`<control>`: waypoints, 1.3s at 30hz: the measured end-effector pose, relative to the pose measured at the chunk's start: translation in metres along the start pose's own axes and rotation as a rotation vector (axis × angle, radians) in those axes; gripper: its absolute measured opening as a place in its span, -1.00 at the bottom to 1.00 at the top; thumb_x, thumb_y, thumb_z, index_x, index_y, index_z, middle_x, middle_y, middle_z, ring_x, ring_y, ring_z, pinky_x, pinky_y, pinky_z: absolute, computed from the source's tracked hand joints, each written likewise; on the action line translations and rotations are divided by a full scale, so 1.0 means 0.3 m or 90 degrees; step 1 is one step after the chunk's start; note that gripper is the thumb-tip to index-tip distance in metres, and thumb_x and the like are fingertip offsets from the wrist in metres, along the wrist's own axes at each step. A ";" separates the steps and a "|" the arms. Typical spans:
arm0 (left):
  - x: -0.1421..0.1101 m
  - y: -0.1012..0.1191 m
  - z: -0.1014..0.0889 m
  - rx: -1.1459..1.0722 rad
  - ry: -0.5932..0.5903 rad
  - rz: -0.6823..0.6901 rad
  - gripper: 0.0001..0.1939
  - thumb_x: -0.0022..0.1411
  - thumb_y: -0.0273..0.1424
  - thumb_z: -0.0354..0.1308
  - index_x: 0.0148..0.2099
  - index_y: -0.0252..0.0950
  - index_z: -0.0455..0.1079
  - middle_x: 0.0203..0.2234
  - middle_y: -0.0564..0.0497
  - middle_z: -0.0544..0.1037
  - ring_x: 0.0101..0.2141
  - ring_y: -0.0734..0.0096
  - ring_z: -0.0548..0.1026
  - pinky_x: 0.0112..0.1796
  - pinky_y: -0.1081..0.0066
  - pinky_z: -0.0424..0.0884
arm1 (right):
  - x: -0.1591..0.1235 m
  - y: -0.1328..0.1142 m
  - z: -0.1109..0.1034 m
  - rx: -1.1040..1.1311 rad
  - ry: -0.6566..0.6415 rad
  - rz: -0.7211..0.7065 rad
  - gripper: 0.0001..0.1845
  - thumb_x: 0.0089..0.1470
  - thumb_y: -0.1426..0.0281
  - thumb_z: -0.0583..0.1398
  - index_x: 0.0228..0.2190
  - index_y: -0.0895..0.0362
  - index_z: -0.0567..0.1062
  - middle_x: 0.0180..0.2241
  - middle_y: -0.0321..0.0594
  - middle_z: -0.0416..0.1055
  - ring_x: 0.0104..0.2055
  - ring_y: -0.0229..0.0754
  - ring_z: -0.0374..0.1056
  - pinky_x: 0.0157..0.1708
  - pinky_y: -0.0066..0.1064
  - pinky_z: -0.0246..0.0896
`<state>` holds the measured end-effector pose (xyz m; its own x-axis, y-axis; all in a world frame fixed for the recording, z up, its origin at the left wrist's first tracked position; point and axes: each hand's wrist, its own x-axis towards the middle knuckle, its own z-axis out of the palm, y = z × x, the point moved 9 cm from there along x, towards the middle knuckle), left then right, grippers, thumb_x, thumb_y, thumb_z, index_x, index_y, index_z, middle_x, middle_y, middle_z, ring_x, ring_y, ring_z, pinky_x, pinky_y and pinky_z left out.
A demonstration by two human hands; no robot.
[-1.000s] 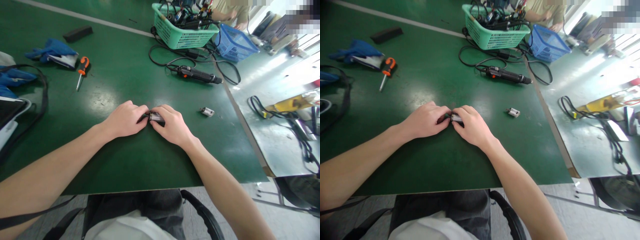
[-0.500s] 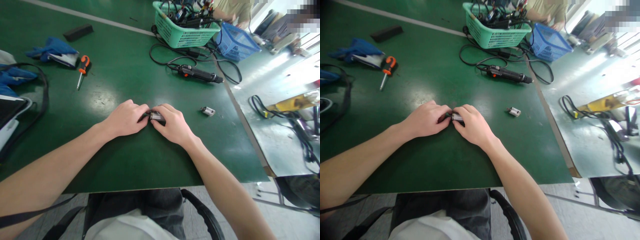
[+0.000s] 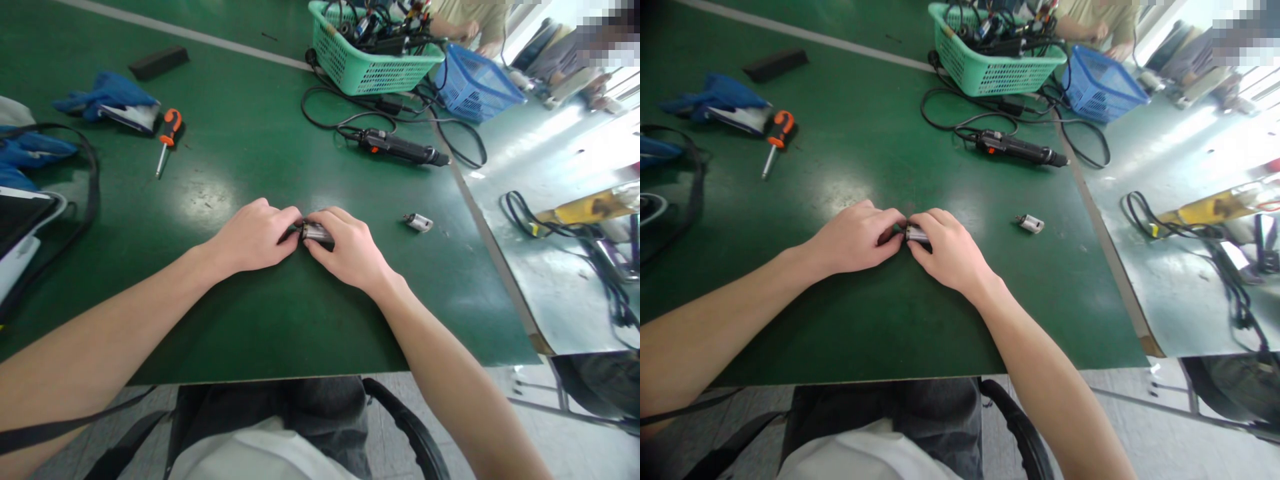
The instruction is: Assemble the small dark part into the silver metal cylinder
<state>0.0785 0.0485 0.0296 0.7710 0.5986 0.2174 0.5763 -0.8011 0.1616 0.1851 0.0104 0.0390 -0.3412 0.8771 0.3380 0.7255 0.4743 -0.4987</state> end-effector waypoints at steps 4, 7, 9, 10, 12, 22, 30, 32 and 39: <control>0.000 0.001 0.002 -0.002 -0.002 0.003 -0.73 0.40 -0.32 -0.03 -0.09 -0.31 0.48 -0.43 -0.02 0.61 -0.39 0.23 0.54 -0.22 0.23 0.35 | 0.001 0.002 0.000 -0.005 0.001 0.001 -0.74 0.22 0.43 0.22 -0.04 0.12 0.51 -0.10 -0.09 0.50 -0.04 0.00 0.43 0.00 -0.19 0.33; 0.000 0.000 0.004 0.001 0.000 0.007 -0.73 0.39 -0.32 -0.02 -0.10 -0.31 0.48 -0.43 -0.02 0.61 -0.40 0.23 0.54 -0.23 0.24 0.34 | 0.002 0.002 0.001 -0.005 0.000 0.003 -0.74 0.22 0.43 0.22 -0.04 0.11 0.51 -0.11 -0.10 0.50 -0.05 0.00 0.43 -0.01 -0.19 0.33; -0.001 0.000 0.005 0.002 0.002 0.011 -0.73 0.40 -0.32 -0.02 -0.11 -0.31 0.47 -0.43 -0.01 0.61 -0.40 0.24 0.54 -0.23 0.24 0.34 | 0.002 0.002 0.001 -0.004 -0.002 0.003 -0.74 0.22 0.44 0.22 -0.04 0.10 0.50 -0.11 -0.10 0.50 -0.05 0.00 0.43 -0.02 -0.19 0.33; -0.001 0.000 0.006 0.002 0.004 0.014 -0.74 0.40 -0.32 -0.02 -0.11 -0.31 0.47 -0.43 -0.01 0.61 -0.40 0.25 0.54 -0.23 0.24 0.34 | 0.002 0.001 0.001 -0.004 -0.003 0.003 -0.74 0.22 0.44 0.23 -0.05 0.11 0.50 -0.12 -0.10 0.50 -0.05 0.00 0.43 -0.02 -0.19 0.33; -0.002 0.000 0.006 0.006 0.007 0.017 -0.74 0.40 -0.33 -0.02 -0.11 -0.30 0.47 -0.43 -0.01 0.60 -0.41 0.24 0.53 -0.23 0.24 0.34 | 0.002 0.000 -0.001 -0.006 -0.003 0.002 -0.75 0.22 0.44 0.22 -0.05 0.11 0.50 -0.12 -0.10 0.50 -0.05 0.00 0.43 -0.02 -0.20 0.32; -0.001 0.001 0.004 0.006 0.004 0.008 -0.75 0.39 -0.32 -0.01 -0.11 -0.31 0.47 -0.43 -0.01 0.60 -0.39 0.23 0.54 -0.22 0.24 0.33 | 0.000 0.001 -0.002 -0.019 -0.005 0.004 -0.75 0.22 0.44 0.23 -0.05 0.12 0.50 -0.11 -0.11 0.50 -0.05 -0.01 0.42 -0.02 -0.21 0.31; 0.000 0.005 0.000 0.005 0.012 0.013 -0.76 0.39 -0.33 -0.01 -0.14 -0.30 0.46 -0.45 -0.01 0.59 -0.42 0.24 0.53 -0.24 0.24 0.34 | 0.001 0.002 -0.004 -0.017 -0.011 0.014 -0.76 0.22 0.43 0.22 -0.06 0.09 0.50 -0.12 -0.12 0.49 -0.06 0.00 0.42 -0.04 -0.20 0.31; 0.000 0.004 0.001 0.005 0.011 0.011 -0.76 0.38 -0.33 -0.01 -0.14 -0.30 0.45 -0.45 -0.01 0.60 -0.42 0.24 0.53 -0.25 0.25 0.34 | 0.001 0.002 -0.004 -0.017 -0.012 0.014 -0.76 0.22 0.43 0.23 -0.06 0.09 0.50 -0.12 -0.12 0.50 -0.06 0.00 0.42 -0.04 -0.20 0.31; -0.001 0.001 0.000 0.013 0.008 0.007 -0.77 0.37 -0.33 0.00 -0.13 -0.30 0.46 -0.45 -0.01 0.59 -0.41 0.23 0.54 -0.27 0.25 0.32 | -0.002 0.007 -0.004 -0.017 -0.007 0.015 -0.77 0.23 0.41 0.22 -0.06 0.08 0.50 -0.12 -0.12 0.49 -0.06 -0.01 0.42 -0.03 -0.20 0.31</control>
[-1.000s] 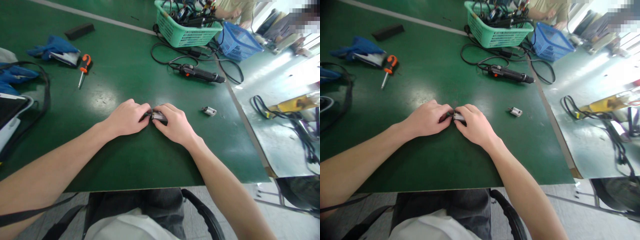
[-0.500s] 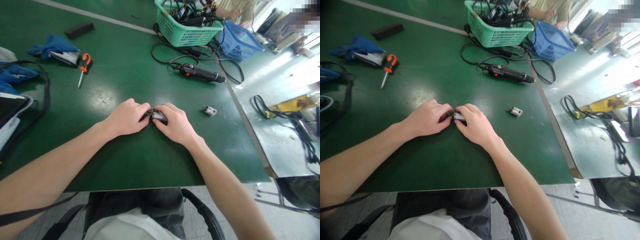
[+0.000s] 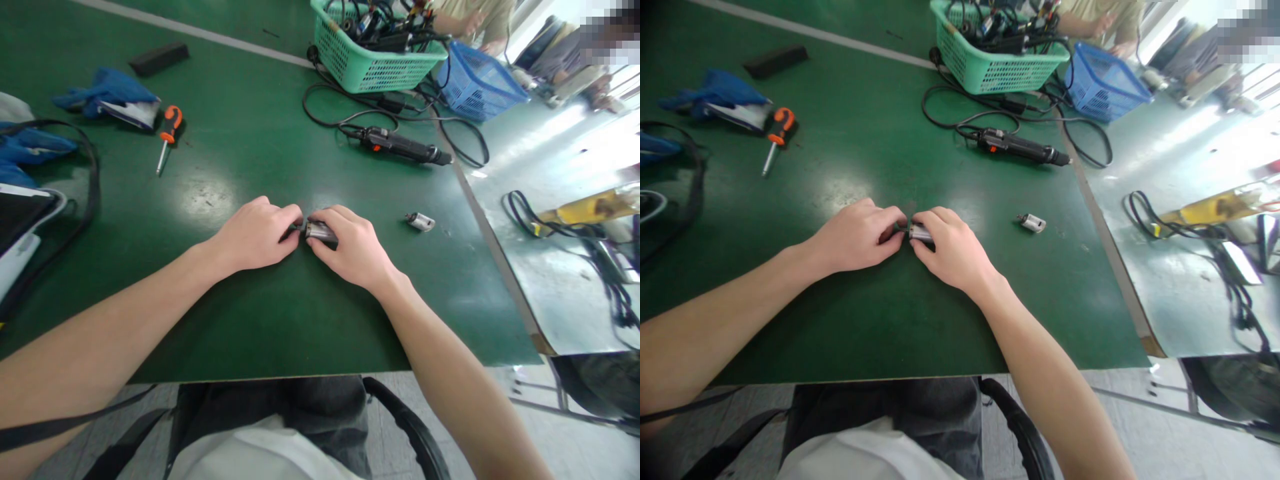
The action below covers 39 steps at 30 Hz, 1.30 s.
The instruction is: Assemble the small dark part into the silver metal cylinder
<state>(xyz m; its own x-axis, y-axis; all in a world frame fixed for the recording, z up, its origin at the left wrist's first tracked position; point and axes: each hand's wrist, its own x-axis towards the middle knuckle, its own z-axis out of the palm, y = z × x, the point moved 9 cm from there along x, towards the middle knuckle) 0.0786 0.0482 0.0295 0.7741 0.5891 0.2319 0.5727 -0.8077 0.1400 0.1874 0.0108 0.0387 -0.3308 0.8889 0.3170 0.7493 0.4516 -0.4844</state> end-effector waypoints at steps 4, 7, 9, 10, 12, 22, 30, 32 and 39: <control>0.001 0.000 0.000 -0.004 -0.005 -0.005 -0.76 0.38 -0.33 -0.01 -0.11 -0.30 0.45 -0.45 -0.01 0.60 -0.39 0.22 0.55 -0.23 0.25 0.33 | 0.000 -0.002 -0.001 -0.007 0.000 0.000 -0.76 0.21 0.42 0.24 -0.07 0.10 0.50 -0.13 -0.12 0.49 -0.06 -0.01 0.42 -0.03 -0.21 0.30; 0.003 0.000 0.001 -0.007 -0.010 -0.006 -0.75 0.39 -0.33 -0.02 -0.11 -0.31 0.46 -0.45 -0.01 0.60 -0.39 0.22 0.55 -0.22 0.24 0.34 | 0.000 -0.003 -0.001 -0.012 -0.001 0.003 -0.76 0.20 0.43 0.24 -0.07 0.11 0.50 -0.13 -0.12 0.49 -0.06 -0.01 0.42 -0.03 -0.22 0.30; 0.003 -0.002 0.002 -0.008 -0.011 -0.008 -0.74 0.39 -0.33 -0.03 -0.11 -0.31 0.46 -0.45 -0.01 0.60 -0.39 0.22 0.55 -0.22 0.24 0.35 | 0.000 -0.002 -0.001 -0.014 -0.003 0.005 -0.76 0.20 0.43 0.24 -0.07 0.11 0.50 -0.13 -0.11 0.49 -0.06 -0.01 0.42 -0.03 -0.22 0.30; 0.003 -0.002 0.003 -0.008 -0.012 -0.009 -0.74 0.39 -0.33 -0.02 -0.11 -0.31 0.46 -0.44 -0.01 0.60 -0.39 0.23 0.55 -0.22 0.23 0.35 | 0.000 -0.001 0.000 -0.014 -0.004 0.006 -0.76 0.20 0.43 0.23 -0.07 0.11 0.50 -0.13 -0.11 0.49 -0.06 -0.01 0.42 -0.03 -0.22 0.30; 0.002 -0.003 0.003 -0.009 -0.010 -0.010 -0.74 0.38 -0.33 -0.02 -0.10 -0.30 0.46 -0.44 -0.01 0.61 -0.39 0.23 0.55 -0.22 0.23 0.35 | 0.000 0.000 0.000 -0.015 -0.005 0.007 -0.75 0.20 0.43 0.23 -0.06 0.10 0.50 -0.12 -0.11 0.49 -0.06 -0.01 0.41 -0.03 -0.22 0.30; 0.002 -0.003 -0.001 -0.019 -0.012 -0.007 -0.75 0.37 -0.33 -0.01 -0.12 -0.30 0.47 -0.44 -0.03 0.61 -0.40 0.23 0.55 -0.22 0.23 0.36 | -0.001 0.002 -0.001 -0.012 -0.009 0.020 -0.72 0.18 0.43 0.22 -0.05 0.06 0.49 -0.12 -0.12 0.49 -0.04 0.01 0.41 -0.01 -0.18 0.31; 0.002 -0.002 0.004 0.000 -0.009 0.000 -0.73 0.39 -0.32 -0.03 -0.14 -0.30 0.47 -0.39 -0.05 0.63 -0.38 0.22 0.56 -0.24 0.23 0.35 | -0.003 -0.003 0.005 -0.012 -0.022 0.012 -0.69 0.22 0.42 0.19 0.00 0.07 0.52 -0.11 -0.11 0.47 -0.02 0.01 0.40 0.01 -0.18 0.32; 0.002 0.000 0.005 0.000 -0.009 0.003 -0.73 0.40 -0.32 -0.03 -0.14 -0.31 0.47 -0.39 -0.05 0.63 -0.38 0.21 0.55 -0.24 0.23 0.36 | -0.003 -0.004 0.005 -0.011 -0.022 0.011 -0.69 0.22 0.43 0.19 0.00 0.08 0.53 -0.10 -0.10 0.47 -0.02 0.01 0.41 0.01 -0.18 0.33; 0.000 0.001 0.008 -0.013 -0.013 0.011 -0.73 0.40 -0.33 -0.04 -0.14 -0.31 0.47 -0.41 -0.03 0.63 -0.42 0.26 0.54 -0.23 0.22 0.36 | -0.002 -0.007 0.003 -0.010 -0.022 0.005 -0.69 0.21 0.44 0.19 -0.01 0.06 0.52 -0.10 -0.10 0.48 -0.01 0.02 0.41 0.02 -0.17 0.33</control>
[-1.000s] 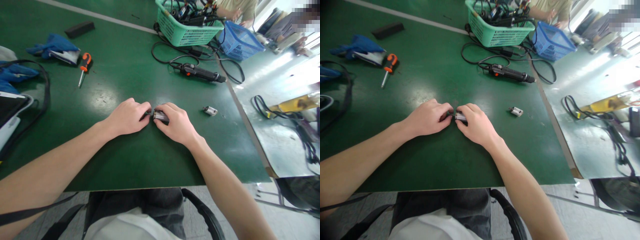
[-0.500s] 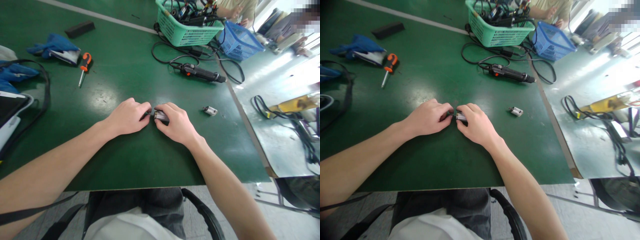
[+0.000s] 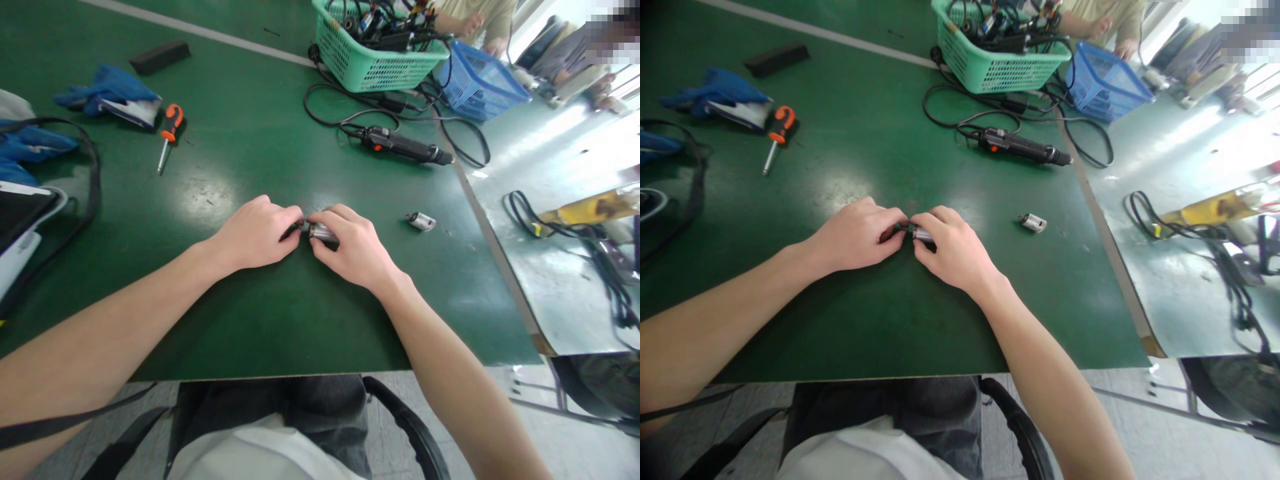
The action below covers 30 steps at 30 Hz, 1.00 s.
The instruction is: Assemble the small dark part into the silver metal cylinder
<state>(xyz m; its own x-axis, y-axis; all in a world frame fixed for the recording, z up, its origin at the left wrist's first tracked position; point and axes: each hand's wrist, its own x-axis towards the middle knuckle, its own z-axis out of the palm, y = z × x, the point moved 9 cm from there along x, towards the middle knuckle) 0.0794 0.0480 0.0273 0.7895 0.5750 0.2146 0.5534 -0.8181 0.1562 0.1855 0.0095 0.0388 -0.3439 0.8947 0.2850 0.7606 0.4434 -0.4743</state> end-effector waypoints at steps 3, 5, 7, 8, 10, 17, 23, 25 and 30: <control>-0.001 -0.001 0.001 -0.005 0.001 0.004 -0.74 0.39 -0.33 -0.03 -0.14 -0.30 0.47 -0.41 -0.03 0.64 -0.42 0.27 0.54 -0.23 0.22 0.36 | 0.000 -0.001 -0.001 -0.005 0.004 -0.004 -0.70 0.21 0.44 0.19 -0.03 0.08 0.52 -0.11 -0.10 0.47 -0.02 0.01 0.41 0.01 -0.17 0.33; 0.000 -0.003 0.002 -0.008 0.003 0.006 -0.74 0.39 -0.33 -0.03 -0.14 -0.30 0.47 -0.41 -0.03 0.64 -0.42 0.27 0.55 -0.23 0.23 0.35 | 0.000 -0.001 -0.002 -0.006 0.006 -0.003 -0.71 0.20 0.44 0.19 -0.03 0.07 0.52 -0.12 -0.11 0.47 -0.03 0.01 0.41 0.00 -0.18 0.33; 0.000 -0.003 0.003 -0.009 0.005 0.007 -0.74 0.38 -0.33 -0.03 -0.14 -0.29 0.47 -0.40 -0.03 0.64 -0.41 0.27 0.55 -0.23 0.23 0.35 | 0.000 0.001 -0.001 -0.007 0.007 0.000 -0.72 0.20 0.43 0.19 -0.04 0.06 0.51 -0.13 -0.11 0.47 -0.04 0.00 0.41 -0.01 -0.18 0.34; 0.001 -0.003 0.004 -0.010 0.005 0.008 -0.74 0.38 -0.33 -0.03 -0.14 -0.29 0.47 -0.40 -0.03 0.64 -0.41 0.27 0.56 -0.23 0.23 0.35 | 0.001 0.002 -0.001 -0.008 0.006 0.001 -0.72 0.20 0.43 0.19 -0.04 0.05 0.51 -0.13 -0.12 0.47 -0.04 0.00 0.41 -0.01 -0.18 0.34; 0.001 -0.001 0.004 -0.010 0.003 0.010 -0.74 0.38 -0.33 -0.03 -0.14 -0.30 0.47 -0.40 -0.03 0.64 -0.41 0.27 0.56 -0.23 0.23 0.35 | 0.001 0.002 0.001 -0.013 0.004 0.002 -0.72 0.19 0.43 0.19 -0.04 0.06 0.51 -0.12 -0.11 0.47 -0.03 0.01 0.40 0.00 -0.18 0.33; 0.002 0.001 0.004 -0.011 -0.006 0.012 -0.72 0.39 -0.32 -0.04 -0.15 -0.30 0.48 -0.40 -0.03 0.64 -0.41 0.26 0.56 -0.24 0.22 0.34 | 0.001 0.002 0.004 -0.015 0.000 0.002 -0.71 0.19 0.44 0.19 -0.04 0.07 0.50 -0.12 -0.10 0.48 -0.02 0.02 0.40 0.01 -0.17 0.33; 0.001 0.001 0.008 -0.020 -0.008 0.018 -0.73 0.39 -0.32 -0.03 -0.17 -0.28 0.49 -0.39 -0.03 0.65 -0.40 0.29 0.56 -0.24 0.24 0.33 | 0.002 0.005 0.005 -0.013 0.001 -0.001 -0.71 0.19 0.44 0.19 -0.03 0.06 0.50 -0.11 -0.11 0.48 -0.02 0.02 0.39 0.01 -0.16 0.33; 0.000 0.002 0.009 -0.022 -0.009 0.021 -0.73 0.40 -0.32 -0.03 -0.18 -0.27 0.49 -0.38 -0.02 0.65 -0.39 0.28 0.56 -0.24 0.23 0.32 | 0.002 0.005 0.005 -0.010 0.001 -0.001 -0.71 0.19 0.44 0.19 -0.03 0.06 0.50 -0.11 -0.11 0.48 -0.02 0.03 0.40 0.01 -0.15 0.33; 0.000 0.004 0.009 -0.032 -0.013 0.027 -0.72 0.41 -0.32 -0.04 -0.18 -0.27 0.49 -0.37 -0.02 0.65 -0.37 0.27 0.57 -0.25 0.23 0.31 | 0.001 0.003 0.005 -0.013 0.000 -0.002 -0.71 0.20 0.45 0.19 -0.03 0.08 0.50 -0.11 -0.09 0.48 -0.02 0.02 0.40 0.01 -0.16 0.33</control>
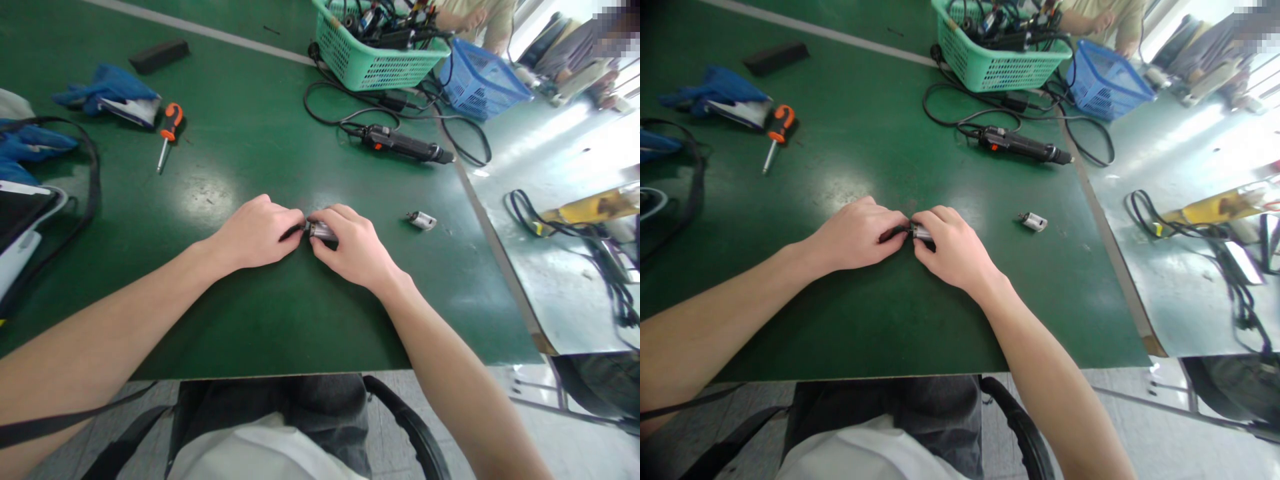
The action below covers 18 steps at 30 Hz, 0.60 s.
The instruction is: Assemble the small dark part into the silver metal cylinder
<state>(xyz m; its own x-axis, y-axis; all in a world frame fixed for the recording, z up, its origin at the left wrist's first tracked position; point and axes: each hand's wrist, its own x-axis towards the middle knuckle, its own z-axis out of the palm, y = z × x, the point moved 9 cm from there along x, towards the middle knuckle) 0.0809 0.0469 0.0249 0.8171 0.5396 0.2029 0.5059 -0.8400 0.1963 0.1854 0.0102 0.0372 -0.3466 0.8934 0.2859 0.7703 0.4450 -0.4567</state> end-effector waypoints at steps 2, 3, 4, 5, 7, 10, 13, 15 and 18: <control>0.001 0.000 -0.002 -0.003 0.000 0.000 -0.72 0.41 -0.32 -0.04 -0.19 -0.27 0.49 -0.37 -0.02 0.65 -0.37 0.27 0.57 -0.26 0.24 0.30 | 0.000 -0.001 0.000 -0.002 -0.002 -0.001 -0.71 0.20 0.44 0.19 -0.03 0.09 0.50 -0.11 -0.09 0.48 -0.02 0.02 0.40 0.01 -0.16 0.33; 0.001 0.000 -0.003 -0.005 -0.001 -0.001 -0.72 0.41 -0.32 -0.04 -0.19 -0.27 0.49 -0.37 -0.02 0.65 -0.37 0.27 0.57 -0.26 0.24 0.30 | 0.000 -0.001 0.000 -0.003 -0.002 -0.001 -0.71 0.20 0.44 0.19 -0.03 0.08 0.50 -0.11 -0.10 0.48 -0.02 0.02 0.40 0.01 -0.16 0.32; 0.002 0.001 -0.003 -0.006 -0.002 -0.001 -0.72 0.41 -0.32 -0.04 -0.18 -0.27 0.50 -0.36 -0.02 0.65 -0.36 0.27 0.57 -0.26 0.24 0.30 | 0.000 0.000 0.000 -0.004 -0.002 -0.001 -0.72 0.20 0.44 0.19 -0.03 0.08 0.50 -0.11 -0.10 0.49 -0.02 0.02 0.40 0.01 -0.16 0.32; 0.002 0.001 -0.004 -0.008 -0.002 -0.001 -0.71 0.41 -0.32 -0.04 -0.18 -0.27 0.50 -0.36 -0.02 0.65 -0.36 0.27 0.57 -0.26 0.24 0.29 | -0.001 0.000 0.000 -0.004 -0.001 -0.001 -0.72 0.20 0.44 0.19 -0.03 0.07 0.50 -0.11 -0.10 0.49 -0.02 0.02 0.40 0.01 -0.16 0.32; 0.001 0.002 -0.003 -0.010 -0.005 0.000 -0.71 0.42 -0.32 -0.04 -0.16 -0.27 0.50 -0.35 -0.02 0.66 -0.34 0.27 0.58 -0.26 0.24 0.29 | -0.001 0.001 0.000 -0.005 -0.002 0.000 -0.72 0.21 0.44 0.19 -0.03 0.07 0.50 -0.11 -0.10 0.49 -0.02 0.02 0.40 0.01 -0.17 0.32; 0.000 0.002 -0.002 -0.010 -0.005 0.002 -0.71 0.43 -0.31 -0.04 -0.16 -0.28 0.50 -0.35 -0.02 0.65 -0.34 0.26 0.58 -0.25 0.24 0.29 | 0.000 0.000 0.000 -0.003 -0.004 0.000 -0.71 0.21 0.44 0.19 -0.03 0.09 0.50 -0.10 -0.09 0.49 -0.02 0.02 0.40 0.00 -0.17 0.32; -0.001 -0.002 0.001 -0.006 -0.003 0.003 -0.70 0.44 -0.30 -0.04 -0.16 -0.28 0.50 -0.34 -0.02 0.65 -0.34 0.26 0.57 -0.25 0.24 0.29 | 0.001 -0.001 -0.001 -0.005 -0.003 0.000 -0.71 0.20 0.45 0.20 -0.03 0.11 0.51 -0.11 -0.09 0.49 -0.02 0.02 0.40 0.01 -0.19 0.32; -0.001 -0.004 0.004 -0.003 -0.005 0.002 -0.70 0.44 -0.30 -0.04 -0.16 -0.28 0.50 -0.34 -0.02 0.65 -0.34 0.26 0.58 -0.25 0.24 0.29 | 0.001 -0.002 -0.001 -0.007 -0.002 -0.003 -0.71 0.20 0.45 0.20 -0.03 0.12 0.51 -0.11 -0.09 0.49 -0.02 0.01 0.40 0.01 -0.19 0.32; 0.000 -0.007 0.009 0.001 -0.009 -0.001 -0.69 0.44 -0.29 -0.05 -0.15 -0.29 0.50 -0.35 -0.03 0.65 -0.33 0.25 0.58 -0.23 0.24 0.30 | 0.000 -0.004 0.000 -0.007 -0.001 -0.010 -0.71 0.20 0.45 0.20 -0.02 0.12 0.51 -0.11 -0.09 0.49 -0.02 0.02 0.41 0.01 -0.19 0.32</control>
<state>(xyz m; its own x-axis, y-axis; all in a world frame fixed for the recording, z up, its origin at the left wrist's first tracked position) 0.0805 0.0485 0.0220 0.8200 0.5404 0.1884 0.5081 -0.8390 0.1946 0.1844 0.0098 0.0378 -0.3595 0.8865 0.2914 0.7709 0.4581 -0.4426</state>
